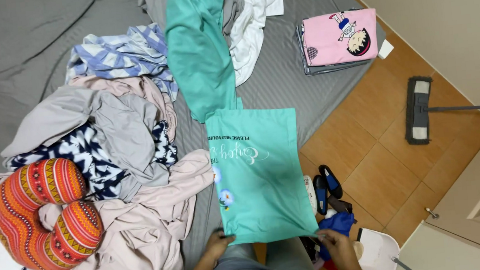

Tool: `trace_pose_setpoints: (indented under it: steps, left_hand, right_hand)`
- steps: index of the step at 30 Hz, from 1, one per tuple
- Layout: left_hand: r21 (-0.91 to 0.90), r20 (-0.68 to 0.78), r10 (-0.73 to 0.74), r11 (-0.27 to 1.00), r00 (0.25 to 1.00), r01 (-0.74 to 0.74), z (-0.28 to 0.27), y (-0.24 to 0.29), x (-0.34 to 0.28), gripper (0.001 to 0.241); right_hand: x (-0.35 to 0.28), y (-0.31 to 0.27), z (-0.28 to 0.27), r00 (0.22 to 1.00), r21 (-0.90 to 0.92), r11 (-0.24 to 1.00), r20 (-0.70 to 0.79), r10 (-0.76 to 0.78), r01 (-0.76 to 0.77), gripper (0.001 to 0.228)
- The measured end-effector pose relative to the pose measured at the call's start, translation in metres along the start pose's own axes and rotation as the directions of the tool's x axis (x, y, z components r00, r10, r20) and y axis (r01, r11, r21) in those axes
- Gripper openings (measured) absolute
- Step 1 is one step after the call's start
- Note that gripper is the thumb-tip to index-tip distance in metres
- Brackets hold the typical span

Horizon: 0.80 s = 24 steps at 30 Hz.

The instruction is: The person folds a pink t-shirt with cartoon characters and a teal t-shirt with a fruit design. They smooth out the fabric, fold the shirts into neat rectangles, and place them on a stack on the bed.

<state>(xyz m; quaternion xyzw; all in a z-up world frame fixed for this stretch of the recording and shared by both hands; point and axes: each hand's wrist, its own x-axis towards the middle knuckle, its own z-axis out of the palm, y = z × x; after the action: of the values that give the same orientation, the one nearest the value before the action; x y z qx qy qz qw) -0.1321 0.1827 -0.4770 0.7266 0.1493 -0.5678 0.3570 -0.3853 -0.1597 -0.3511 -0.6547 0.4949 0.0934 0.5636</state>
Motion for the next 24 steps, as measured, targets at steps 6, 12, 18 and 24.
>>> trace_pose_setpoints:
  steps: [6, 12, 18, 24]
  left_hand:
    - [-0.112, -0.08, 0.197, 0.972, 0.977, -0.205, -0.04, 0.027, -0.019, 0.02]
    - [-0.387, -0.142, 0.157, 0.9, 0.977, -0.201, -0.076, 0.129, -0.064, 0.03]
    - [-0.778, 0.092, 0.439, 0.592, 0.894, -0.21, -0.081, 0.2, -0.038, 0.036]
    - [-0.258, -0.386, 0.44, 0.792, 0.811, -0.553, -0.069, 0.251, 0.047, 0.017]
  right_hand:
    - [0.015, -0.044, -0.002, 0.98, -0.166, 0.976, -0.118, -0.163, 0.142, 0.02]
    - [0.079, -0.092, -0.006, 0.93, 0.028, 0.947, -0.202, -0.307, 0.319, 0.016]
    - [0.166, -0.148, -0.017, 0.886, 0.246, 0.862, -0.26, -0.383, 0.444, 0.023]
    - [0.257, -0.182, -0.015, 0.879, 0.223, 0.858, -0.24, -0.412, 0.463, 0.022]
